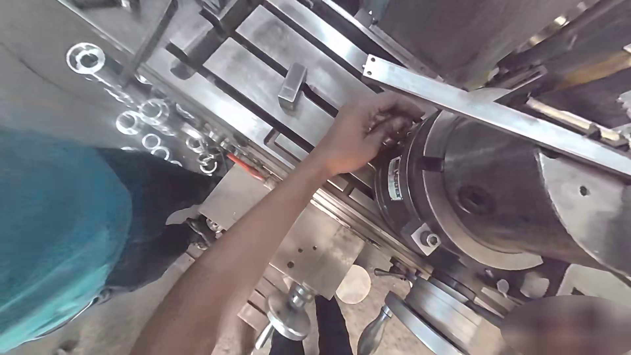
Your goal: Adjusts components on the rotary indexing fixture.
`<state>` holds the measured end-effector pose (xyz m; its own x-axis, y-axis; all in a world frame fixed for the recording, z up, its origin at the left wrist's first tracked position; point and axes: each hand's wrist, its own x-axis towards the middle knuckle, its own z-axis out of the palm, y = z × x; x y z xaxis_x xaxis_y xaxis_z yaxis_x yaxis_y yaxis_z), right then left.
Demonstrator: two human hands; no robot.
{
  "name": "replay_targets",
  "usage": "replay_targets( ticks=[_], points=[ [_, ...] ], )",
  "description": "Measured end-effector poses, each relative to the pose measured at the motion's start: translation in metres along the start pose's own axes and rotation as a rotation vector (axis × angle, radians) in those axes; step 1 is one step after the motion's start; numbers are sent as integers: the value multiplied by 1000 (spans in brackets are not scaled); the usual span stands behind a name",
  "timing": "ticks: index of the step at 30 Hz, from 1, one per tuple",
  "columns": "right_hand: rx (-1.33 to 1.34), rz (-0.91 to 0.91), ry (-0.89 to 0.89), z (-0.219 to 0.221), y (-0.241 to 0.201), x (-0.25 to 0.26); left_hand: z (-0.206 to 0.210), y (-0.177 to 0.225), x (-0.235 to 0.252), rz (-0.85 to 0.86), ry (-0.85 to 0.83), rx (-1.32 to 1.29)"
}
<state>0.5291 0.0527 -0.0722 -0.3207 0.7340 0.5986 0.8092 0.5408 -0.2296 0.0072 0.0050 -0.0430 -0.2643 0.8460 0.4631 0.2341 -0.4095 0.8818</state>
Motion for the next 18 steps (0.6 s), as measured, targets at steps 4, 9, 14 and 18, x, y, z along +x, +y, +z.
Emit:
replay_targets(
  ticks=[4,9,14,18],
  points=[
    [-11,15,-4,2,-2,0,-2,-2,0,4,0,-7],
    [-26,4,31,4,-1,0,-1,-3,1,9,-3,23],
    [8,12,30,3,-2,-1,-3,1,0,-41,5,-37],
    [-1,32,24,2,-9,1,-2,0,1,5,-27,37]
  ],
)
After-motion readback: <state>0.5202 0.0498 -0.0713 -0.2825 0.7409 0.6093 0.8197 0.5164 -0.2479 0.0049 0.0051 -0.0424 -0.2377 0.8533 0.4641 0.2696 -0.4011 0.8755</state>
